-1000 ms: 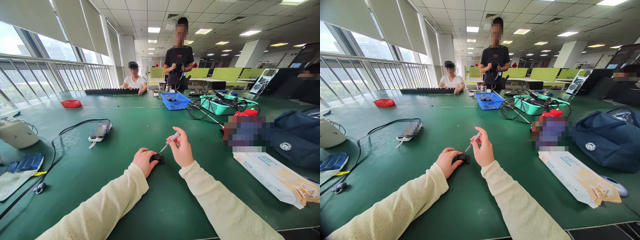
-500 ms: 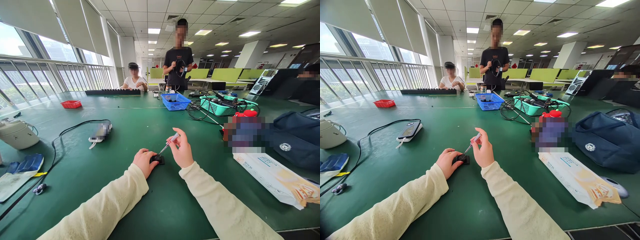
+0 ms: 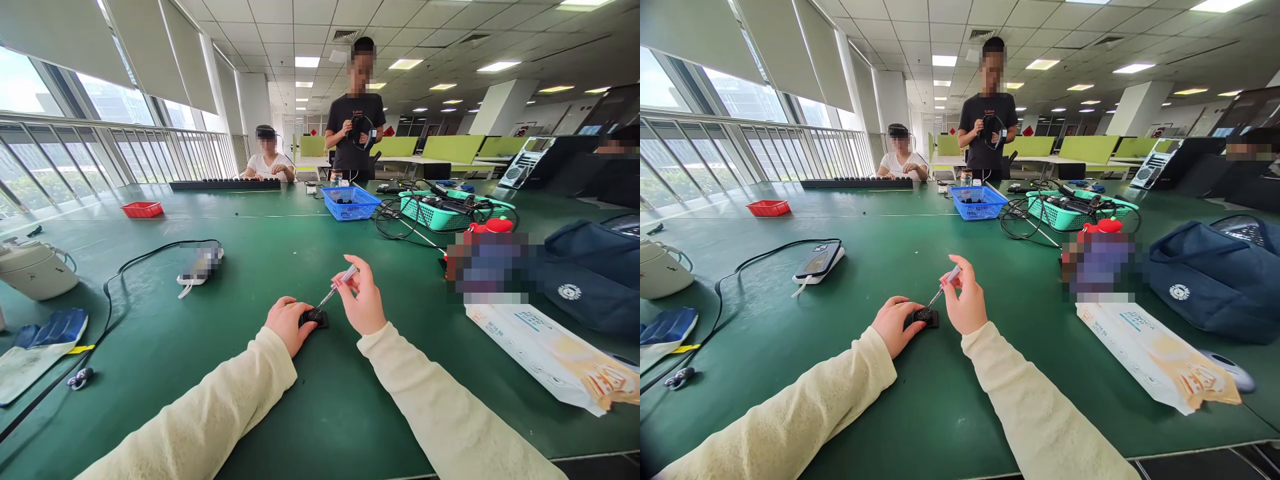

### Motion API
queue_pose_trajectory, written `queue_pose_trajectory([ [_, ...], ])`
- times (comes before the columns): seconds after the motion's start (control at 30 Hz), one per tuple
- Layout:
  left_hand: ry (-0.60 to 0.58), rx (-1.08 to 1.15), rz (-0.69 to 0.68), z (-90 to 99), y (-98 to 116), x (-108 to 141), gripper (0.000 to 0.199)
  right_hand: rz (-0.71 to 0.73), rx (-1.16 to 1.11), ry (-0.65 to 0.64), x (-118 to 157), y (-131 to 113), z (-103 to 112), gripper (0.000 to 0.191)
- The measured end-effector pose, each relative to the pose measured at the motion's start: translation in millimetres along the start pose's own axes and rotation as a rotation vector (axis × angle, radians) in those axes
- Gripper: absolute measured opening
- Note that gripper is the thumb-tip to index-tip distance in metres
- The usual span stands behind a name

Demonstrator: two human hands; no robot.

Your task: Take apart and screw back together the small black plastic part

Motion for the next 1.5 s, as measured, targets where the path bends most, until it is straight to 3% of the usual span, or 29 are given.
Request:
queue_pose_trajectory([
  [0.5, 0.033, -0.013, -0.032, 0.7, 0.3, 1.1, 0.033, 0.079, 0.015, 0.017, 3.4, -13.4, 1.3, 0.037],
  [1.5, 0.011, -0.041, -0.02, -0.4, 0.1, 0.7, 0.035, -0.003, 0.045, -0.011, 3.4, -4.4, -2.3, 0.047],
])
Point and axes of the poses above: each hand's wrist, its own x-axis away from the middle knuckle, its own z-axis out of the back of the hand, y = z × x, the point moved 8 cm from there along -x, towards the middle knuckle, and after that the axes turned 8 degrees about z, right-handed, at the moved point
